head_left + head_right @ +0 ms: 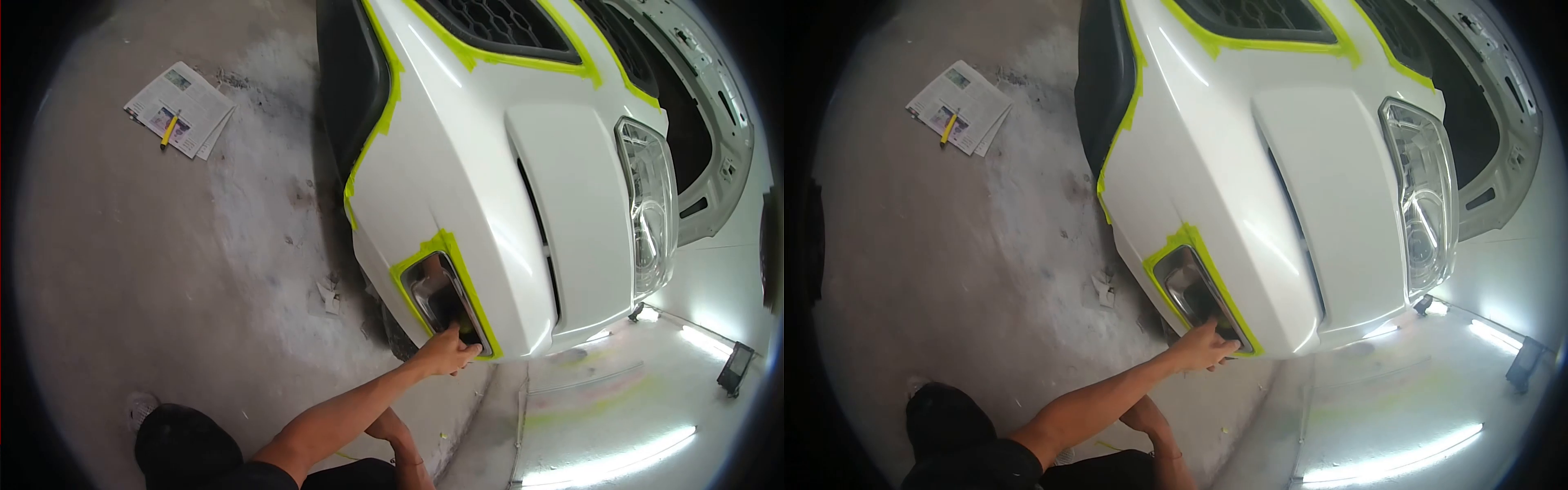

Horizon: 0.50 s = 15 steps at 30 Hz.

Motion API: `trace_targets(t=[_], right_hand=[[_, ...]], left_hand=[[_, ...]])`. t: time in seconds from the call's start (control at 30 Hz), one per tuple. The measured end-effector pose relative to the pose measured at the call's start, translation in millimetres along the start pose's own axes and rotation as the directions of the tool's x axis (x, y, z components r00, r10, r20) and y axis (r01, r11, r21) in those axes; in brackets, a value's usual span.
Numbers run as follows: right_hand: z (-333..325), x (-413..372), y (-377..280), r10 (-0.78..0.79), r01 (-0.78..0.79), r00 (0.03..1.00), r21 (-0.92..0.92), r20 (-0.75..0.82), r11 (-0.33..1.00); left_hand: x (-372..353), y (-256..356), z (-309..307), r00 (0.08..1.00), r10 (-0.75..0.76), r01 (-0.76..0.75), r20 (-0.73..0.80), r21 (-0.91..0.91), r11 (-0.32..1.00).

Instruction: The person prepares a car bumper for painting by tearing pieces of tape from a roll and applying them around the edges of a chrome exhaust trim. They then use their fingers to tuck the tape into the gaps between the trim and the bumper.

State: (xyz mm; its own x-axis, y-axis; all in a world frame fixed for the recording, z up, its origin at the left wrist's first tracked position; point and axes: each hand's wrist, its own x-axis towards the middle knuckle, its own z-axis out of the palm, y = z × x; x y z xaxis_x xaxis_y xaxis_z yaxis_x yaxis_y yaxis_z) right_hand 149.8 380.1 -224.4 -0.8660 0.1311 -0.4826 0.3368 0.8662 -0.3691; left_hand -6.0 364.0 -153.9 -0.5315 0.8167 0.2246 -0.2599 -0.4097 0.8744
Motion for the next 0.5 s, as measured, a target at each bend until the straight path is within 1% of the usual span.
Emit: trace_targets(t=[0.03,0.07,0.1,0.13,0.17,0.23,0.27,0.33,0.37,0.43,0.47,0.5], right_hand=[[-2.1,1.1,-2.8,0.033,-0.031,0.999,-0.077,0.030,0.997],[-1.8,1.6,4.6,0.018,-0.016,0.999,-0.075,0.027,0.997],[1.3,0.1,17.9,0.002,0.001,0.999,-0.078,0.034,0.997],[1.8,0.2,20.3,-0.015,0.018,0.999,-0.078,0.042,0.997],[1.4,-0.8,22.5,-0.033,0.035,0.999,-0.067,0.039,0.997],[-1.6,-8.4,9.8,-0.055,0.053,0.998,-0.090,-0.023,0.995],[-1.4,-8.9,11.9,-0.075,0.073,0.997,-0.077,-0.028,0.994],[-0.1,-8.8,11.0,-0.007,0.003,1.000,-0.132,-0.024,0.991],[-3.4,-10.0,5.1,-0.035,0.032,0.999,-0.118,-0.027,0.992],[-20.8,-20.9,-36.2,0.161,-0.137,0.982,-0.226,0.093,0.964],[-24.8,-22.6,-45.5,0.111,-0.090,0.990,-0.212,0.090,0.973],[-25.9,-25.4,-50.2,0.094,-0.076,0.991,-0.184,0.095,0.980]], left_hand=[[-2.0,-2.6,-0.7,0.996,-0.004,0.005,-0.084,0.010,1.000],[-6.5,-5.7,1.5,0.996,0.000,0.003,-0.090,0.024,1.000],[-14.3,-9.5,5.2,0.967,0.130,-0.120,-0.217,0.061,0.991],[-25.1,-8.4,5.6,0.908,0.257,-0.232,-0.332,0.114,0.966],[-37.6,-7.5,5.3,0.907,0.260,-0.228,-0.332,0.134,0.964],[-70.2,3.4,1.3,0.931,0.165,-0.207,-0.324,-0.099,0.973],[-73.8,-3.3,0.2,0.930,0.168,-0.203,-0.326,-0.075,0.976],[-81.5,-18.8,-2.1,0.927,-0.030,-0.061,-0.373,-0.229,0.971],[-84.1,-23.1,-3.9,0.923,-0.022,-0.060,-0.385,-0.199,0.978],[-84.3,-25.5,-13.8,0.880,0.040,-0.103,-0.472,-0.109,0.989],[-84.7,-24.7,-21.1,0.870,0.064,-0.107,-0.490,-0.060,0.992],[-86.6,-23.3,-27.7,0.842,0.079,-0.134,-0.534,-0.066,0.989]])
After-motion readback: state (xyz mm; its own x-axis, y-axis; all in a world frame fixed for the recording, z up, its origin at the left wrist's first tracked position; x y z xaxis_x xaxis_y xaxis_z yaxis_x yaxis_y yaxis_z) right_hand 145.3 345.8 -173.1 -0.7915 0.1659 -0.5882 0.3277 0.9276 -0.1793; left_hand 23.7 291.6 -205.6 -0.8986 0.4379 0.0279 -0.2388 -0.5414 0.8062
